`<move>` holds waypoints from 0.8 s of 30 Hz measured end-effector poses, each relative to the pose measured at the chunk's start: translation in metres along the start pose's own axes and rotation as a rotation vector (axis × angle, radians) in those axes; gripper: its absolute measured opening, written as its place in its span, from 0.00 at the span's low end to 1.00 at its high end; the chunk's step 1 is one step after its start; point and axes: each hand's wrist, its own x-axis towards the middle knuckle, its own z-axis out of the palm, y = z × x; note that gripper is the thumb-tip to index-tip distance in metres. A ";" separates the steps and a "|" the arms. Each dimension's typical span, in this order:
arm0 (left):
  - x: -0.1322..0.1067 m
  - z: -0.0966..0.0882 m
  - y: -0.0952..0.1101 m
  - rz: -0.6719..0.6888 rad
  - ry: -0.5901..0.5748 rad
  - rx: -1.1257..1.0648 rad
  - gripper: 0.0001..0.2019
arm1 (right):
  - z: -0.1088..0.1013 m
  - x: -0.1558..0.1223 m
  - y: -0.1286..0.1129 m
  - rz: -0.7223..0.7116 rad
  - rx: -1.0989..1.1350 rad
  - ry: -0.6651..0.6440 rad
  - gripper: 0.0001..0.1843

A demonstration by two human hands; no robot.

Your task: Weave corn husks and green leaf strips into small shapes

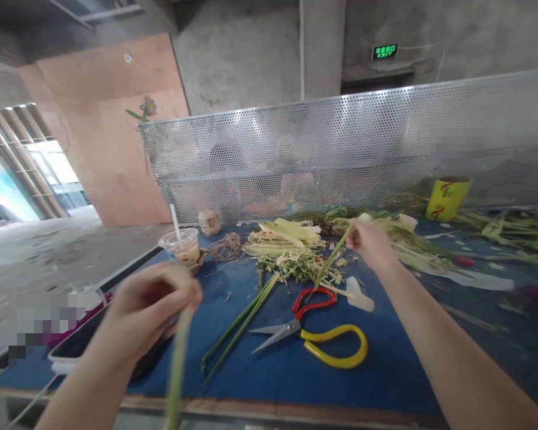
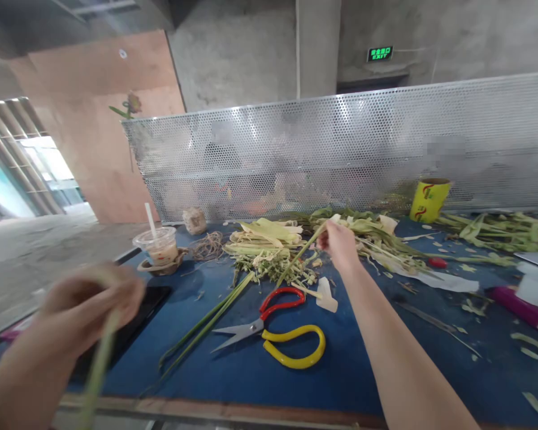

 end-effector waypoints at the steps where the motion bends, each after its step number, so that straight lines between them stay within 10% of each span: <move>1: 0.027 0.011 0.008 -0.173 -0.063 -0.052 0.09 | 0.009 -0.007 0.003 0.028 -0.021 -0.092 0.15; 9: 0.075 0.093 -0.014 -0.385 -0.275 -0.165 0.12 | 0.070 -0.079 0.016 0.198 -0.102 -0.789 0.16; 24: 0.063 0.110 -0.003 -0.325 -0.380 -0.192 0.13 | 0.076 -0.087 0.019 0.035 -0.375 -0.741 0.18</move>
